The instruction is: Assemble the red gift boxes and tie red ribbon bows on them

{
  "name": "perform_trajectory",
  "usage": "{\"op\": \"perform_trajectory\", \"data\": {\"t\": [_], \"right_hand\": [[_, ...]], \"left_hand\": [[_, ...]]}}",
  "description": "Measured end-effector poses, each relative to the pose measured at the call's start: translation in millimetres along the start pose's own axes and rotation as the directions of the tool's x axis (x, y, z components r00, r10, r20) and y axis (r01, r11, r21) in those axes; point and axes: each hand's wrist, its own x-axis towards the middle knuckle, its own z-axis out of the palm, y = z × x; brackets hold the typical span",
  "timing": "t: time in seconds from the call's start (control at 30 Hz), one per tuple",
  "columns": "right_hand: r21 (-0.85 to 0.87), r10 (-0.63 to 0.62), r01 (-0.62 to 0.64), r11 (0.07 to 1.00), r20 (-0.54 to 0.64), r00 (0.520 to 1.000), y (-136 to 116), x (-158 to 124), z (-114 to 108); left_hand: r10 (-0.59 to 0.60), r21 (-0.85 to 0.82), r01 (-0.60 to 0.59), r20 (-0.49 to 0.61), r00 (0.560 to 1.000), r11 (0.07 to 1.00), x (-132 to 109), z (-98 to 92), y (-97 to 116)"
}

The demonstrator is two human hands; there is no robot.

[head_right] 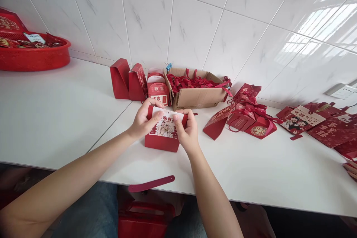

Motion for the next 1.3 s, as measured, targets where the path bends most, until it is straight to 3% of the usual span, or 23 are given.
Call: {"op": "perform_trajectory", "data": {"t": [0.53,0.77,0.9,1.13,1.3], "right_hand": [[-0.020,-0.009,0.009,1.000,-0.004,1.000,4.3,0.3,0.3],[-0.013,-0.008,0.009,1.000,0.020,1.000,4.3,1.1,-1.6],[-0.029,-0.023,0.023,0.999,0.015,1.000,4.3,1.1,-2.1],[-0.017,-0.021,0.021,1.000,0.029,0.999,3.8,0.9,-2.5],[-0.037,-0.046,0.047,0.998,0.027,0.999,4.3,0.6,-2.4]], "left_hand": [[-0.091,-0.012,0.091,-0.002,0.996,0.996,0.3,2.0,1.0],[-0.220,-0.243,0.231,0.075,0.973,0.942,2.6,1.6,-0.8],[-0.286,-0.265,0.294,0.070,0.956,0.918,3.3,0.3,-2.7],[-0.226,-0.231,0.245,0.107,0.968,0.941,4.3,-1.1,-1.2],[-0.267,-0.217,0.286,0.110,0.957,0.933,4.4,-1.4,-1.2]]}}
